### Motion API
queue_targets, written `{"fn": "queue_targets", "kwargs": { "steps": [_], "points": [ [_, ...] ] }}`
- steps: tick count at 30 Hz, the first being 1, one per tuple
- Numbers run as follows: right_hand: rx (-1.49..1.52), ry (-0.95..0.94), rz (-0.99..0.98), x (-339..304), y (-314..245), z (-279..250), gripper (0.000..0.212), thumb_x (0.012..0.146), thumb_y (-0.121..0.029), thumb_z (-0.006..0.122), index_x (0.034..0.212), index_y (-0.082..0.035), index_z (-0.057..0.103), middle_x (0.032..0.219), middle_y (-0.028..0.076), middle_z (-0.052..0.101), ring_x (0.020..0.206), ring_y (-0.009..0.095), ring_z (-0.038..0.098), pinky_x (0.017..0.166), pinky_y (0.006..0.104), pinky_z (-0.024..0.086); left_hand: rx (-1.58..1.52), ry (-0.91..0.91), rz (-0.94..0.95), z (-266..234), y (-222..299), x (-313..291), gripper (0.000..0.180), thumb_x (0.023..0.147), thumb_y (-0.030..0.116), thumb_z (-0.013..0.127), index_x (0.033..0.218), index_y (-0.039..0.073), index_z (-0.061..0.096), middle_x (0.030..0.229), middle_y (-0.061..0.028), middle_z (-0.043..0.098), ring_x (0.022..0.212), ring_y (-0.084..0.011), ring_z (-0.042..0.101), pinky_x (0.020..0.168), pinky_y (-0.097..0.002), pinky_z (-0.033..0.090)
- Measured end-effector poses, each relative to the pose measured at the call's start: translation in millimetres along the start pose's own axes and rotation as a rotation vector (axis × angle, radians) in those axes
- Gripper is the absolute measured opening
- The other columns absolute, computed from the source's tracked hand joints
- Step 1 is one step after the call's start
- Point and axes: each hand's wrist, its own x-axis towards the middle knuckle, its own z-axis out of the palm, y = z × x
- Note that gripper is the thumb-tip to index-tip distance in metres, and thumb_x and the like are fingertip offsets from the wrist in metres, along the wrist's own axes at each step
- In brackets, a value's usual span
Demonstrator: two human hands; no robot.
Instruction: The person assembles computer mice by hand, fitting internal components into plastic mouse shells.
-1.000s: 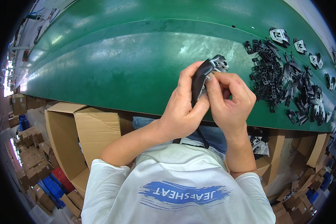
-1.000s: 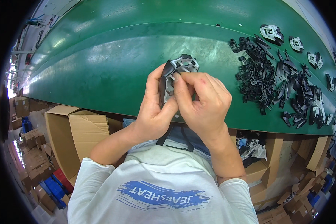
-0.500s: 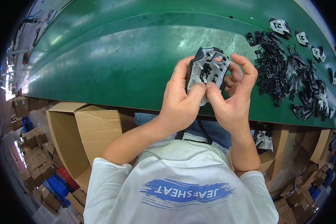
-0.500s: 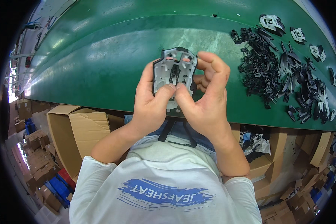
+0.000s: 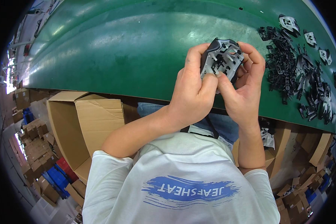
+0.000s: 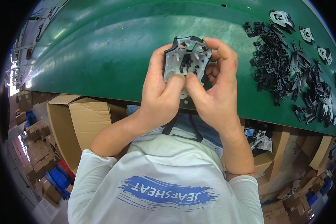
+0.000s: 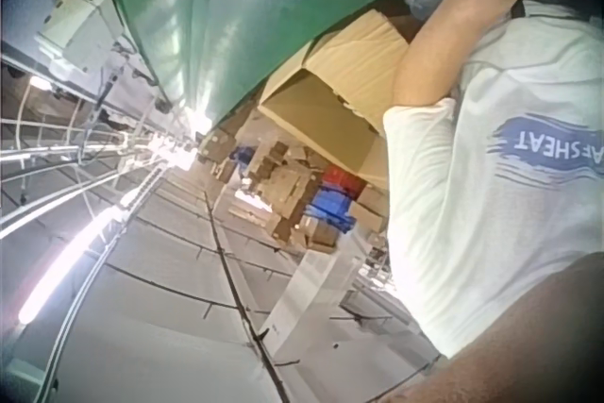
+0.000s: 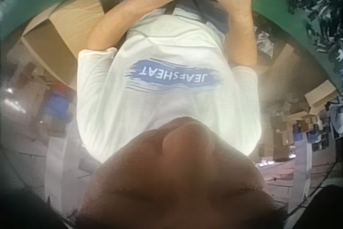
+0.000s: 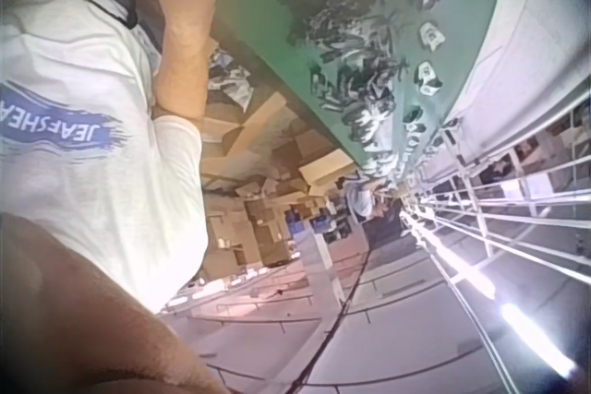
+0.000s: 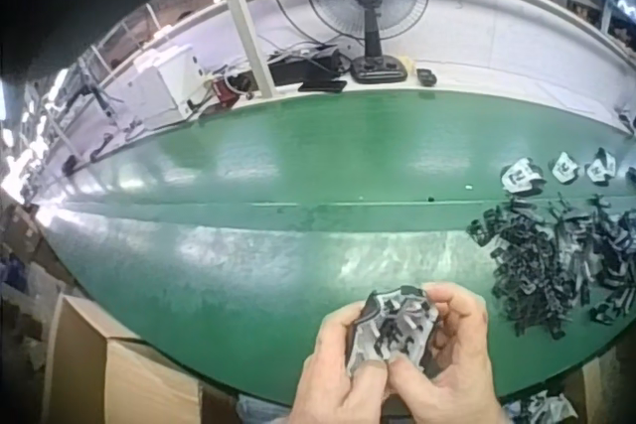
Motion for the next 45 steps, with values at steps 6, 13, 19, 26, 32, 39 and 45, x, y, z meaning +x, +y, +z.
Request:
{"fn": "queue_targets", "kwargs": {
  "steps": [6,13,19,26,32,39,45],
  "points": [
    [0.063,0.002,0.025,-3.3,-13.3,-6.3,0.072,0.087,0.010,0.068,0.154,-0.004,0.044,0.129,0.011,0.051,0.107,0.015,0.066,0.091,0.0283,0.057,-0.186,-0.054,-0.187,1.4,18.7,-2.7,0.050,0.098,-0.005,0.050,0.148,-0.004,0.045,0.132,-0.0136,0.064,0.120,-0.0171,0.062,0.105,-0.0351,0.052],
    [-0.017,0.040,-0.098,-6.1,-7.9,2.4,0.075,0.087,0.011,0.068,0.156,-0.003,0.042,0.127,0.011,0.056,0.105,0.015,0.066,0.090,0.0286,0.057,0.017,0.009,0.045,0.1,-1.0,-3.1,0.052,0.094,-0.005,0.051,0.145,-0.008,0.045,0.121,-0.0269,0.070,0.103,-0.0361,0.073,0.092,-0.0456,0.058],
    [-0.020,0.025,-0.072,-5.4,-6.3,6.2,0.076,0.087,0.012,0.066,0.157,-0.003,0.042,0.129,0.011,0.059,0.106,0.015,0.067,0.091,0.0293,0.058,0.125,-0.009,0.070,-0.9,-4.0,-6.1,0.052,0.098,-0.007,0.046,0.150,-0.006,0.044,0.122,-0.0183,0.073,0.106,-0.0211,0.071,0.095,-0.0349,0.057],
    [0.233,0.019,0.171,1.0,-26.0,-11.0,0.077,0.087,0.012,0.062,0.159,-0.005,0.042,0.138,0.012,0.059,0.120,0.019,0.067,0.101,0.0326,0.057,-0.257,-0.204,-0.235,-3.4,36.3,-0.5,0.064,0.103,-0.001,0.051,0.164,-0.005,0.031,0.153,-0.0203,0.055,0.135,-0.0262,0.059,0.115,-0.0386,0.047],
    [0.009,-0.204,0.046,10.5,-19.3,3.4,0.082,0.089,0.002,0.070,0.165,-0.003,0.039,0.149,0.012,0.056,0.135,0.023,0.056,0.118,0.0404,0.044,-0.955,-0.232,-0.614,-39.3,46.4,-7.5,0.060,0.120,0.042,0.033,0.170,0.008,0.028,0.162,-0.0140,0.048,0.145,-0.0255,0.055,0.118,-0.0466,0.048],
    [-0.153,-0.504,-0.069,46.2,-23.0,-28.6,0.071,0.094,-0.028,0.083,0.156,-0.006,0.057,0.149,0.017,0.062,0.129,0.028,0.063,0.107,0.0427,0.054,-0.929,-0.091,-0.441,-115.8,34.5,-41.0,0.068,0.118,0.047,0.033,0.172,0.007,0.027,0.154,-0.0275,0.053,0.135,-0.0432,0.061,0.105,-0.0516,0.057],
    [-1.148,-0.065,-0.166,108.7,-14.3,-84.3,0.042,0.105,-0.027,0.070,0.143,-0.009,0.070,0.126,0.017,0.076,0.111,0.034,0.075,0.097,0.0425,0.057,-0.342,0.434,-0.213,-273.9,42.3,-112.7,0.059,0.116,0.030,0.049,0.166,0.001,0.037,0.154,-0.0120,0.058,0.140,-0.0253,0.057,0.119,-0.0411,0.044]
  ]
}}
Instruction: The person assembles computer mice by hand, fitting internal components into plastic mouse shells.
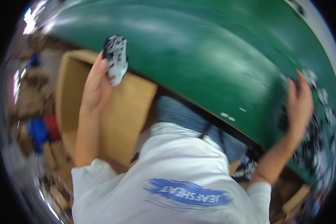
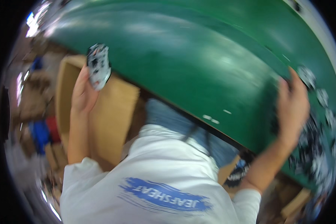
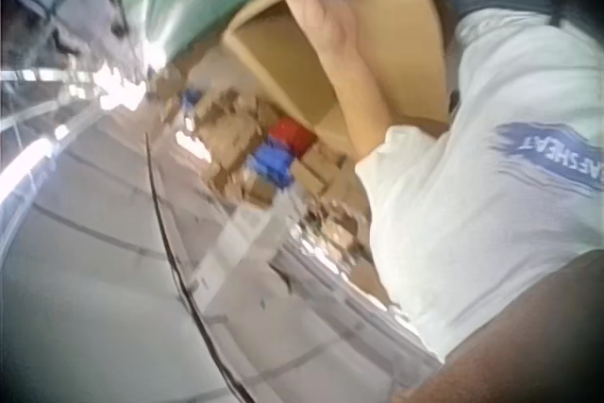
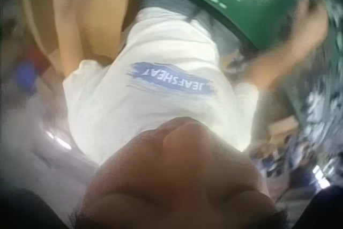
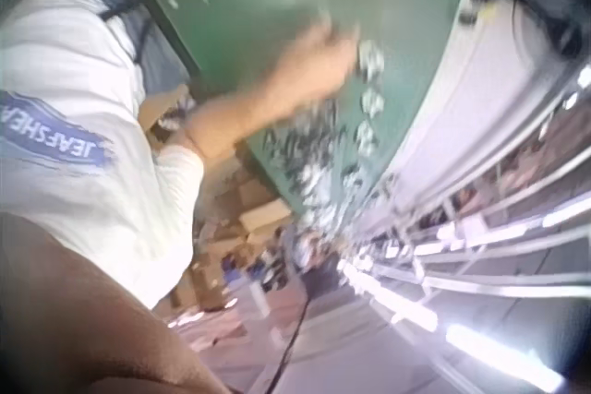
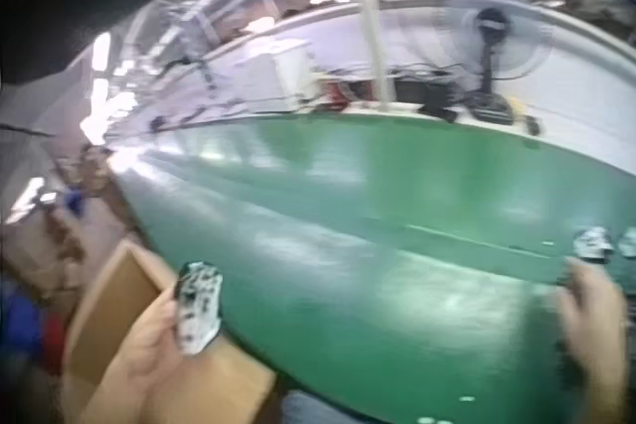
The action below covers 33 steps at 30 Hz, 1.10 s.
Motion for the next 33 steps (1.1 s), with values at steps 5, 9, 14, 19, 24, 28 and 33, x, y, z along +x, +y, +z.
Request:
{"fn": "queue_targets", "kwargs": {
  "steps": [5,9,14,19,24,28,33],
  "points": [
    [-0.197,-0.213,-0.154,7.7,87.2,16.1,0.036,0.113,-0.025,0.060,0.141,-0.005,0.066,0.137,0.017,0.069,0.127,0.037,0.067,0.105,0.0412,0.053,0.750,0.620,0.061,-145.7,50.3,-71.0,0.078,0.100,0.027,0.082,0.162,0.001,0.043,0.132,-0.0069,0.066,0.115,-0.0157,0.062,0.099,-0.0309,0.048],
    [-0.035,-0.300,-0.155,13.4,86.1,23.1,0.037,0.114,-0.025,0.059,0.140,-0.001,0.068,0.134,0.017,0.070,0.123,0.033,0.068,0.105,0.0371,0.051,0.951,0.783,-0.315,-244.6,40.6,-176.6,0.095,0.091,0.037,0.090,0.165,0.006,0.041,0.130,-0.0093,0.063,0.117,-0.0209,0.061,0.101,-0.0359,0.050],
    [0.113,-0.322,-0.139,15.3,56.0,40.4,0.038,0.114,-0.025,0.060,0.137,0.003,0.070,0.129,0.015,0.075,0.119,0.025,0.070,0.105,0.0346,0.051,0.975,1.065,-0.746,-332.5,-49.0,-277.2,0.103,0.079,0.046,0.095,0.157,-0.003,0.048,0.154,-0.0277,0.059,0.141,-0.0383,0.059,0.117,-0.0451,0.049],
    [0.313,-0.329,-0.105,18.7,54.5,50.5,0.033,0.113,-0.021,0.063,0.134,0.004,0.070,0.123,0.014,0.076,0.112,0.020,0.069,0.103,0.0326,0.052,1.429,1.038,-0.763,-359.6,-62.6,-274.0,0.095,0.082,0.049,0.091,0.153,-0.002,0.054,0.151,-0.0320,0.060,0.138,-0.0433,0.061,0.117,-0.0484,0.049],
    [0.329,-0.235,-0.084,3.9,42.0,17.8,0.024,0.108,-0.012,0.068,0.125,0.003,0.073,0.116,0.011,0.078,0.105,0.019,0.071,0.097,0.0319,0.055,1.251,1.195,-0.231,-338.2,-13.8,-157.7,0.058,0.099,0.038,0.075,0.141,-0.001,0.066,0.132,-0.0225,0.073,0.124,-0.0346,0.069,0.110,-0.0429,0.052],
    [0.316,-0.195,-0.103,-2.6,-5.2,15.6,0.019,0.098,-0.011,0.074,0.113,0.000,0.077,0.107,0.018,0.078,0.096,0.031,0.077,0.088,0.0375,0.059,0.983,0.849,0.309,-221.3,22.2,-22.6,0.039,0.109,0.016,0.063,0.145,0.000,0.062,0.139,-0.0146,0.066,0.130,-0.0238,0.062,0.114,-0.0376,0.047],
    [0.461,-0.160,-0.282,-4.9,5.9,21.5,0.012,0.094,-0.013,0.077,0.104,-0.007,0.077,0.103,0.013,0.077,0.094,0.035,0.076,0.082,0.0436,0.061,0.844,0.282,0.501,30.8,5.6,103.3,0.036,0.111,0.009,0.059,0.146,0.003,0.061,0.137,-0.0108,0.066,0.130,-0.0193,0.062,0.116,-0.0356,0.047]
  ]
}}
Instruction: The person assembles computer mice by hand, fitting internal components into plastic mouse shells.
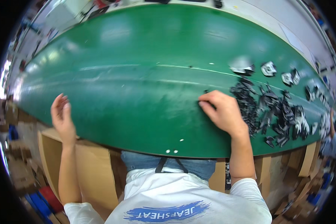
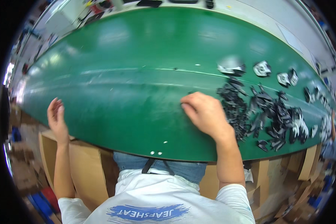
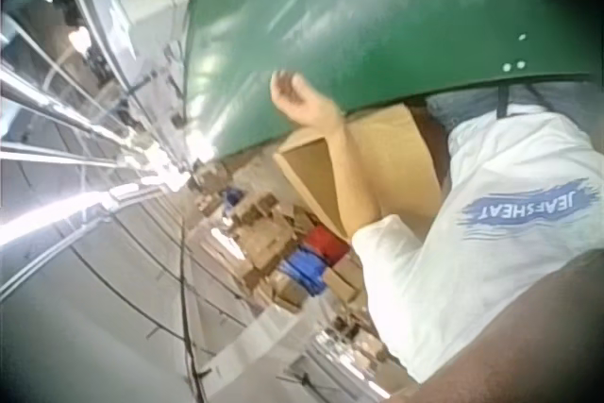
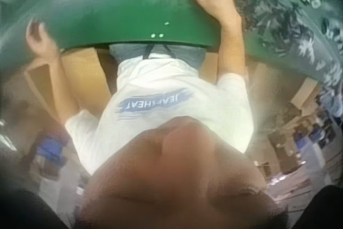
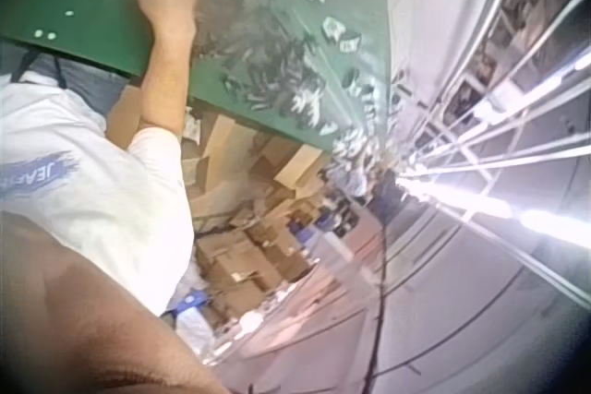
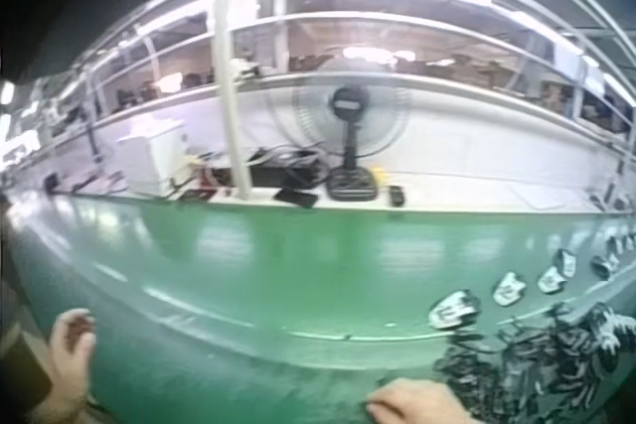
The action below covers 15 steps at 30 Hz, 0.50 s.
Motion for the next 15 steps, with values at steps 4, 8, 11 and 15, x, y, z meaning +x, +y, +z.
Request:
{"fn": "queue_targets", "kwargs": {
  "steps": [4,8,11,15],
  "points": [
    [-0.049,-0.005,-0.060,-16.0,12.6,-6.5,0.012,0.094,-0.016,0.075,0.105,-0.009,0.075,0.097,0.011,0.074,0.090,0.034,0.074,0.080,0.0462,0.061,-0.383,-0.472,0.068,224.6,100.2,25.0,0.033,0.109,0.011,0.063,0.141,0.002,0.065,0.130,-0.0085,0.069,0.126,-0.0175,0.063,0.114,-0.0343,0.048],
    [-0.039,-0.017,-0.037,-14.1,12.9,-13.2,0.011,0.093,-0.013,0.078,0.101,-0.005,0.075,0.095,0.009,0.075,0.089,0.031,0.075,0.079,0.0418,0.060,-0.451,-0.919,0.345,399.7,200.7,2.6,0.046,0.103,0.024,0.073,0.145,0.006,0.063,0.137,-0.0151,0.068,0.130,-0.0248,0.064,0.114,-0.0393,0.049],
    [0.234,0.066,-0.014,-13.7,17.6,-20.9,0.009,0.094,-0.011,0.074,0.101,-0.005,0.074,0.093,0.011,0.073,0.082,0.030,0.073,0.074,0.0417,0.061,-0.061,-0.858,0.736,486.3,232.3,-25.4,0.058,0.101,0.034,0.073,0.153,0.013,0.058,0.154,-0.0235,0.053,0.143,-0.0393,0.052,0.120,-0.0490,0.043],
    [0.452,0.012,0.117,-17.3,10.0,-37.9,0.012,0.091,-0.004,0.079,0.103,-0.001,0.077,0.095,0.008,0.077,0.083,0.018,0.075,0.071,0.0310,0.060,0.020,-0.837,0.740,510.9,228.5,-17.5,0.064,0.104,0.040,0.069,0.158,0.010,0.054,0.144,-0.0250,0.061,0.137,-0.0422,0.055,0.118,-0.0482,0.043]
  ]
}}
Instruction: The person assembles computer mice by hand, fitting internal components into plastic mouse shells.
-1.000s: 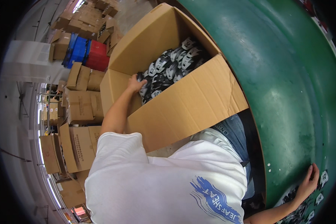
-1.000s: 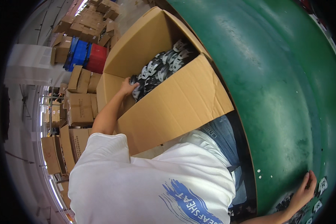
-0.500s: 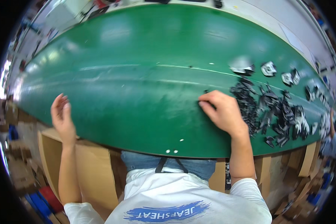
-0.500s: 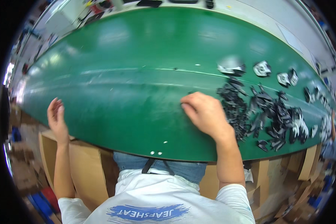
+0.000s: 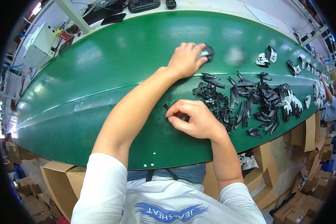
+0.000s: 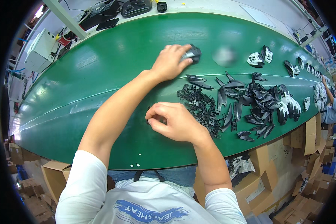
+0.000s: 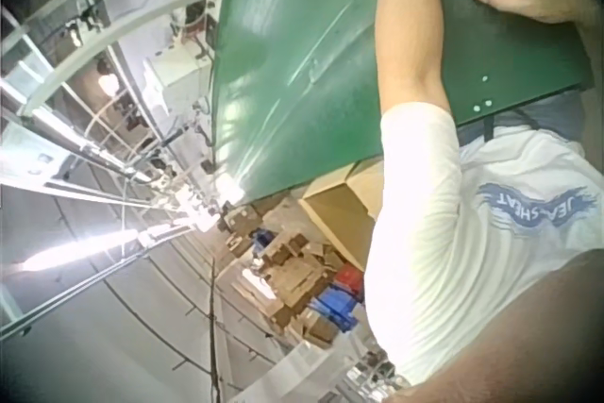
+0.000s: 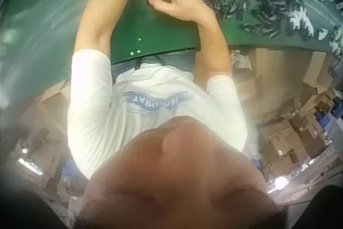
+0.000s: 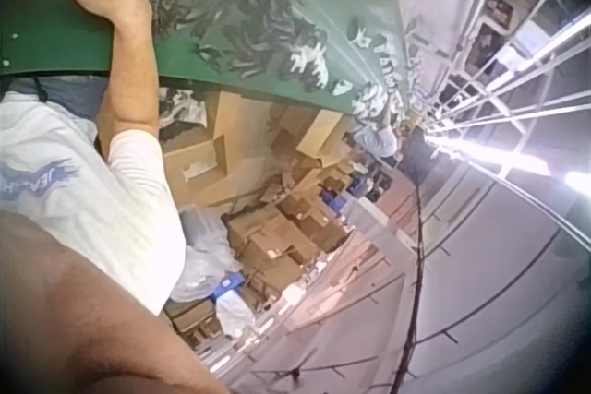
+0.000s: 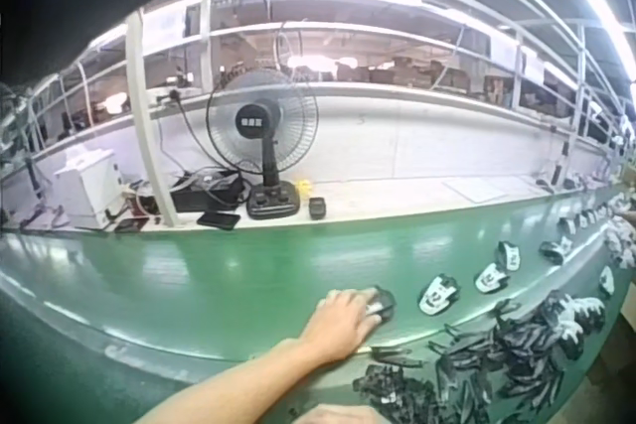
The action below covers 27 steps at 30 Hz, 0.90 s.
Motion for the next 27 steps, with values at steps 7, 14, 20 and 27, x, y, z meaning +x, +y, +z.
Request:
{"fn": "queue_targets", "kwargs": {
  "steps": [7,14,20,27],
  "points": [
    [0.582,0.484,0.124,-6.4,-10.4,6.9,0.013,0.096,-0.002,0.081,0.108,0.000,0.075,0.100,0.005,0.077,0.087,0.011,0.073,0.079,0.0265,0.059,-1.608,-0.059,-0.556,-93.0,-3.8,-133.9,0.046,0.119,0.041,0.040,0.149,0.012,0.059,0.137,-0.0092,0.072,0.119,-0.0194,0.069,0.092,-0.0364,0.054],
    [0.637,0.439,0.188,-2.1,-26.3,41.7,0.014,0.094,-0.002,0.082,0.104,0.000,0.072,0.096,0.004,0.076,0.085,0.009,0.072,0.077,0.0249,0.058,-1.826,0.096,-0.746,-89.7,61.1,-244.1,0.055,0.119,0.045,0.031,0.155,0.010,0.055,0.149,-0.0093,0.065,0.134,-0.0239,0.063,0.113,-0.0456,0.050],
    [0.020,0.550,-0.062,6.5,-9.9,60.5,0.009,0.088,-0.001,0.079,0.093,-0.002,0.072,0.084,0.005,0.074,0.069,0.010,0.070,0.060,0.0260,0.053,-1.772,0.205,-0.681,-79.3,88.9,-255.6,0.054,0.120,0.042,0.028,0.161,0.011,0.044,0.150,-0.0072,0.061,0.137,-0.0228,0.059,0.111,-0.0445,0.049],
    [-0.081,0.561,-0.052,5.1,-6.6,59.4,0.010,0.086,0.000,0.079,0.090,-0.003,0.071,0.080,0.005,0.072,0.063,0.011,0.069,0.057,0.0265,0.054,-1.656,0.203,-0.588,-70.8,97.3,-251.6,0.056,0.121,0.037,0.032,0.167,0.004,0.032,0.153,-0.0139,0.055,0.141,-0.0230,0.056,0.119,-0.0424,0.044]
  ]
}}
